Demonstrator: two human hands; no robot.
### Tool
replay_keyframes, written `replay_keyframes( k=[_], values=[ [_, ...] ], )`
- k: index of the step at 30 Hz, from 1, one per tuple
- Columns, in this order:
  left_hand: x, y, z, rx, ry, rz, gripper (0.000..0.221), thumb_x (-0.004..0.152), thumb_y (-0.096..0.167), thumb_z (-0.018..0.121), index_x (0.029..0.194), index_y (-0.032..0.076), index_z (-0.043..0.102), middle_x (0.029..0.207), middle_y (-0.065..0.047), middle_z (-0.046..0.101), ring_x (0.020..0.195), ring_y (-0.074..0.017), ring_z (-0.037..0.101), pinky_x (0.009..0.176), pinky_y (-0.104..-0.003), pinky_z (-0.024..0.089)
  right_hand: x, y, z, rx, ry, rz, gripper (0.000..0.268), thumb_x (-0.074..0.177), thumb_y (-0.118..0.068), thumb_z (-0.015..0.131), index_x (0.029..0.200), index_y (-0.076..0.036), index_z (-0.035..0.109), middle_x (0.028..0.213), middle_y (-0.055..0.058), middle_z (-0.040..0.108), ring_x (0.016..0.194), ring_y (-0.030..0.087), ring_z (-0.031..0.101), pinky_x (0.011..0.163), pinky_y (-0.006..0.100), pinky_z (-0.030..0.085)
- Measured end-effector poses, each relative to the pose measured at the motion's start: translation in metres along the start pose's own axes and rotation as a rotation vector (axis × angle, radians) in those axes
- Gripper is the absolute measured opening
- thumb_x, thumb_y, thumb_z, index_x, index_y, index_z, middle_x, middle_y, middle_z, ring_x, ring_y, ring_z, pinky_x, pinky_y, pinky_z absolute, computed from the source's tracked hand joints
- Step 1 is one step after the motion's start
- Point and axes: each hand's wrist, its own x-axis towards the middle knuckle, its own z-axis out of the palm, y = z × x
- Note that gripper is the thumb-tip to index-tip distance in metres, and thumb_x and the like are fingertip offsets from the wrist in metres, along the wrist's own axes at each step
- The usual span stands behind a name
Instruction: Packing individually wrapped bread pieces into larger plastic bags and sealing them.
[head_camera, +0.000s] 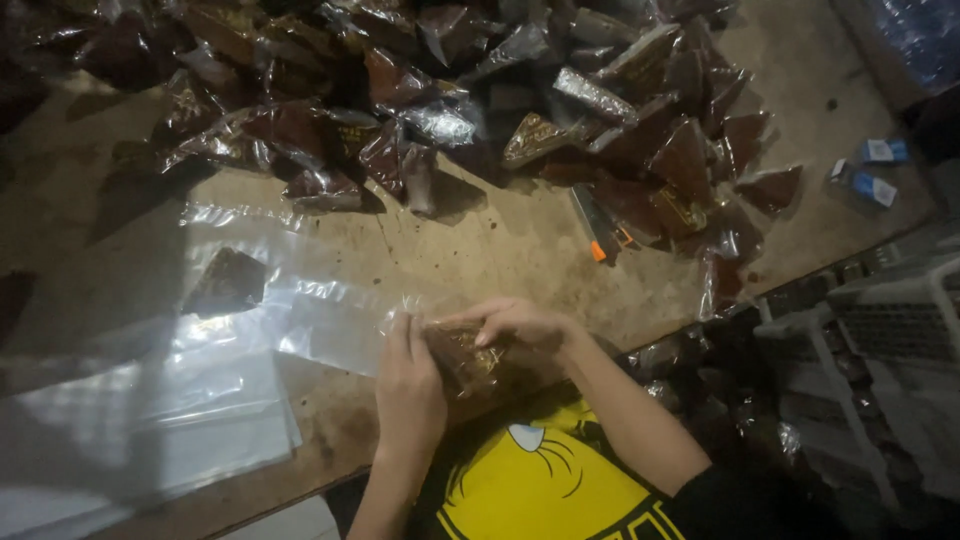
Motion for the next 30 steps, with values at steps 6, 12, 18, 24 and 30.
replay_keyframes(
  k=[6, 12, 18, 24, 30],
  values=[
    [-0.018, -0.007, 0.013, 0.362, -0.038, -0.011, 0.072, 0.09, 0.025, 0.071, 0.151, 0.003, 0.039, 0.15, -0.014, 0.043, 0.12, -0.0297, 0.049, 0.085, -0.038, 0.056, -0.004, -0.036, 0.042, -0.011, 0.142, 0.162, 0.065, 0.087, -0.01, 0.053, 0.151, -0.023, 0.042, 0.159, 0.001, 0.044, 0.134, 0.02, 0.047, 0.11, 0.038, 0.04],
    [-0.014, -0.012, 0.043, 0.433, -0.001, 0.02, 0.059, 0.093, 0.017, 0.059, 0.15, 0.012, 0.047, 0.162, -0.024, 0.026, 0.147, -0.0521, 0.025, 0.119, -0.071, 0.018, 0.017, -0.037, 0.096, 0.335, 0.934, -0.162, 0.042, 0.084, -0.008, 0.07, 0.126, -0.005, 0.07, 0.116, 0.007, 0.077, 0.105, 0.013, 0.071, 0.094, 0.022, 0.056],
    [-0.018, -0.026, 0.067, 0.417, -0.048, -0.033, 0.082, 0.098, 0.011, 0.058, 0.161, 0.001, 0.007, 0.169, -0.021, 0.0, 0.155, -0.0451, 0.004, 0.126, -0.061, 0.009, -0.004, -0.079, 0.085, 0.765, 0.452, -0.253, 0.051, 0.103, -0.016, 0.035, 0.15, 0.003, 0.037, 0.153, 0.02, 0.048, 0.141, 0.033, 0.048, 0.116, 0.04, 0.039],
    [0.007, -0.009, 0.039, 0.375, 0.01, 0.066, 0.066, 0.093, -0.004, 0.057, 0.154, 0.019, 0.044, 0.156, -0.038, 0.029, 0.148, -0.0545, 0.024, 0.123, -0.063, 0.02, -0.014, -0.124, 0.01, -0.508, 0.385, 0.406, 0.031, 0.097, -0.006, 0.054, 0.121, -0.018, 0.07, 0.109, 0.001, 0.073, 0.088, 0.013, 0.067, 0.07, 0.018, 0.055],
    [0.107, -0.01, -0.01, -0.043, 0.188, 0.1, 0.023, 0.095, 0.0, 0.064, 0.117, -0.005, 0.061, 0.116, -0.025, 0.065, 0.111, -0.0359, 0.063, 0.104, -0.043, 0.054, 0.004, -0.126, -0.13, -1.527, 1.104, -0.025, 0.048, 0.104, -0.035, 0.051, 0.139, -0.003, 0.054, 0.143, 0.029, 0.047, 0.127, 0.046, 0.044, 0.092, 0.059, 0.047]
  ],
)
